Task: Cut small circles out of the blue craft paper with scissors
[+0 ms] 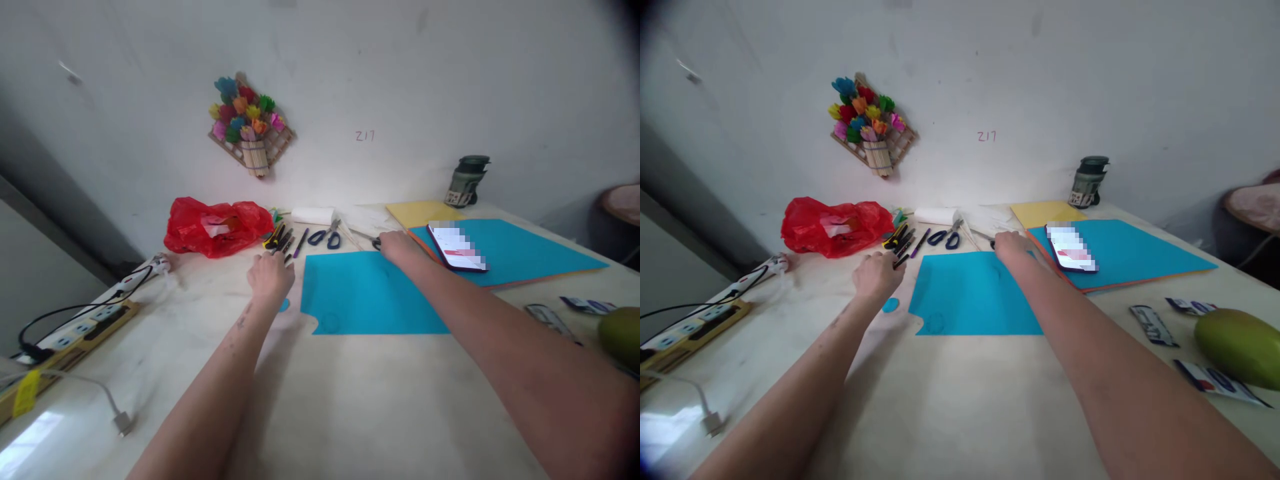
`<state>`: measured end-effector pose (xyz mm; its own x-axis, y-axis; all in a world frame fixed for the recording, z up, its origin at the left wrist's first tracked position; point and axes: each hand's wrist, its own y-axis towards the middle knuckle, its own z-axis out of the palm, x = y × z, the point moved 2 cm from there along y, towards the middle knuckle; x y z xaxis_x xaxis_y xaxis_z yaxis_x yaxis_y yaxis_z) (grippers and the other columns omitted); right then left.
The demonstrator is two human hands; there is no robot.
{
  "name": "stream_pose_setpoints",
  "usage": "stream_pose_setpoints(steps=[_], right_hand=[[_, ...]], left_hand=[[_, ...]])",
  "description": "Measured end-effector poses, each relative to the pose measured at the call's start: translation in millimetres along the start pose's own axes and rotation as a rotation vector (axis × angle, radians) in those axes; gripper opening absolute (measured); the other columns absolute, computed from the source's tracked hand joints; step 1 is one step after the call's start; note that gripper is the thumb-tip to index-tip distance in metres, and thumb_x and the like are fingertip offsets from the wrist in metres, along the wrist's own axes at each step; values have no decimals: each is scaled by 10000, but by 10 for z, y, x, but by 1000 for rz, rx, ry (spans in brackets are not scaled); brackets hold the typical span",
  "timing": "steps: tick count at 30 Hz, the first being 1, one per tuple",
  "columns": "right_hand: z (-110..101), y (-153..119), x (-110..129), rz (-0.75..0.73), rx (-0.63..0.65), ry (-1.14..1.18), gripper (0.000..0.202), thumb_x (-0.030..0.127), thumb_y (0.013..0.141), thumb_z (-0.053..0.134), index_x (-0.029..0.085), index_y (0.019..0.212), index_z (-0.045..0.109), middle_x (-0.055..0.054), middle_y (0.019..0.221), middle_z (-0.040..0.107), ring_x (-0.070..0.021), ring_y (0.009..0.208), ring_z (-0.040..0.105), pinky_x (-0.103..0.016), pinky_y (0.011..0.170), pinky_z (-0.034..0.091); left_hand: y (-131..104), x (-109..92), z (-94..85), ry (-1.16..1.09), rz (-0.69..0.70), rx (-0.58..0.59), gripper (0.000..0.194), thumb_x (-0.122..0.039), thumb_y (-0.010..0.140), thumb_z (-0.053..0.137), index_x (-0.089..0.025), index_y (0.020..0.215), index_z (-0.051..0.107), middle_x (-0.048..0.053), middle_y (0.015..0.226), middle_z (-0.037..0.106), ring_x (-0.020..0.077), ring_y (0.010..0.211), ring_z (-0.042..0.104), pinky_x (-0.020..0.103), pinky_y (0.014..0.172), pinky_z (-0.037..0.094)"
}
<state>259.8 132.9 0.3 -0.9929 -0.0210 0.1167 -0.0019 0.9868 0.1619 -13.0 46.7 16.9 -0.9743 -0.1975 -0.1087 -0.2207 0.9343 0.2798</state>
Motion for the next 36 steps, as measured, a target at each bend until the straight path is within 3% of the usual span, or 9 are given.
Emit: stream_pose_setpoints(steps=[2,6,12,18,22,25,28,36], right_hand=[[17,56,22,-18,16,-59,287,95,791,453,73,983,665,-232,1003,632,-293,991,556,-367,768,385],[23,135,82,-57,32,-136,310,106,797,447,96,1030,651,-205,1072,621,-277,1006,552,-355,784,385],[-54,107,57,-19,31,-168,306,124,773,501,91,1046,636,-206,1026,635,-291,947,589,-352,731,411],[-321,-283,77,81,-42,-97,310,151,764,513,118,1059,603,-183,970,644,-292,912,598,-325,660,411],[-431,-697,194,28,-127,-14,354,159,796,475,162,1141,554,-157,988,631,-284,921,587,-328,688,399],[-470,-893,203,-12,-264,54,385,163,832,423,189,1206,515,-139,1084,597,-259,957,564,-320,739,391],[-472,-971,134,-1,-356,161,397,206,836,445,195,1230,501,-120,1124,587,-245,981,552,-307,774,390],[-202,-1019,132,83,-286,437,379,298,831,470,174,1178,557,-99,1063,647,-231,973,581,-297,757,414]], left_hand=[[-67,-100,4,-78,-4,127,373,-494,784,451,-245,997,629,109,977,640,293,940,560,373,721,427],[-235,-279,-1,-34,77,236,457,-561,734,500,-214,1008,615,133,992,634,321,956,565,386,737,427],[-351,-347,28,9,135,278,546,-554,708,549,-164,1088,510,179,1073,574,333,1025,538,382,764,427],[-303,-354,94,-74,96,336,549,-500,711,567,-169,1135,453,171,1122,554,327,1018,553,377,764,423],[-317,-369,102,-85,82,315,550,-497,718,555,-184,1155,442,169,1158,543,328,1058,530,365,773,420],[-326,-374,109,-97,75,300,554,-493,720,550,-184,1166,440,174,1187,528,334,1079,519,366,783,419],[-313,-358,145,-163,36,326,610,-493,695,573,-184,1198,417,182,1194,536,325,1073,536,364,789,421],[-234,-238,237,-348,-68,353,669,-403,641,638,-92,1204,453,216,1187,560,312,1109,528,337,820,424]])
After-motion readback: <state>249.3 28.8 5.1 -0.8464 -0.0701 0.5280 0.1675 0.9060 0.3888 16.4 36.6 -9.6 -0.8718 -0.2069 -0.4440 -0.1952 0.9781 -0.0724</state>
